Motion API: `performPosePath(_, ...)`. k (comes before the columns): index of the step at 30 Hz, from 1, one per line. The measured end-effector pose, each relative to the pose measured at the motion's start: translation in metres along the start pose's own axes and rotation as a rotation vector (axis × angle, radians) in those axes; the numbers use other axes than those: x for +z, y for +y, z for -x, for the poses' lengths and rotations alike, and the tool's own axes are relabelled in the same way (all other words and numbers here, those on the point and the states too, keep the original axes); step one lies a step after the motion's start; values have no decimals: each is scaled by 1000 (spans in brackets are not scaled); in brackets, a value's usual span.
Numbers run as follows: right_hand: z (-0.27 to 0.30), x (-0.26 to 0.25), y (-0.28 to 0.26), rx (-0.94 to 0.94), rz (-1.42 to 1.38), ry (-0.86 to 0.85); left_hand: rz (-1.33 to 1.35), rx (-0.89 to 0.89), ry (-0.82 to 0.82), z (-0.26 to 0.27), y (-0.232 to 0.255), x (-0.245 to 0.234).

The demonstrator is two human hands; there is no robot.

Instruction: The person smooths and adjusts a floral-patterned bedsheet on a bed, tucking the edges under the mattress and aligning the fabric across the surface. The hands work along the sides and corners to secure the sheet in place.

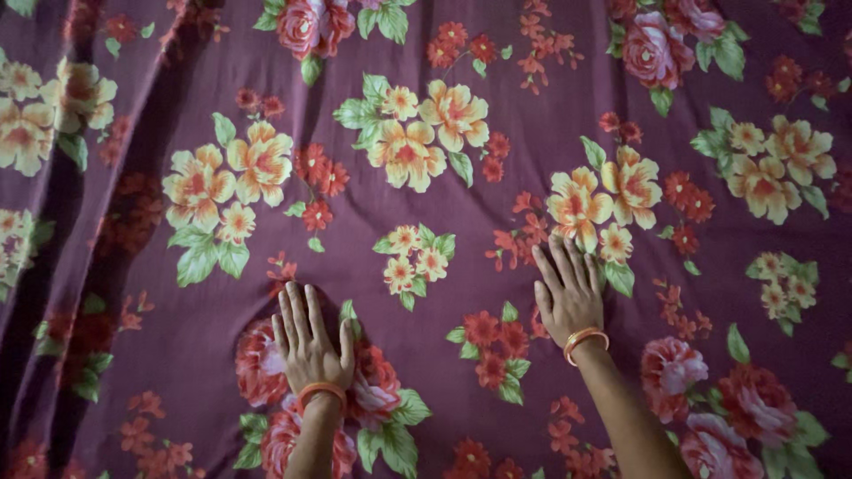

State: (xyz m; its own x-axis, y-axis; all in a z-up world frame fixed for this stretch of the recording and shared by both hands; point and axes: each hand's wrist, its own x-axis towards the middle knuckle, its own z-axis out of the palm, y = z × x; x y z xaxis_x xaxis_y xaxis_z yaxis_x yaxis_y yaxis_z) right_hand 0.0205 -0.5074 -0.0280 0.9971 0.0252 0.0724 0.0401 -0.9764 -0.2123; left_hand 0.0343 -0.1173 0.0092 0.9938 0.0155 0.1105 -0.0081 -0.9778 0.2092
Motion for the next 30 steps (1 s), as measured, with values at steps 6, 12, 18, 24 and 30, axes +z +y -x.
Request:
performPosePath(6, -3, -2, -1, -3, -27, 4, 35, 4, 5, -2, 2, -6)
performPosePath(12, -4, 1, 3, -18, -29, 20, 29, 22, 24, -2, 1, -3)
performPosePath(18, -2, 8, 5, -42, -26, 40, 5, 20, 48, 0, -2, -1)
performPosePath(24, -1, 21, 14, -54, -26, 48, -7, -260, 192, 0, 70, 38)
performPosePath(30, 2, 13, 48, -128, -295, 113, 221, 258, -28, -32, 262, 102)
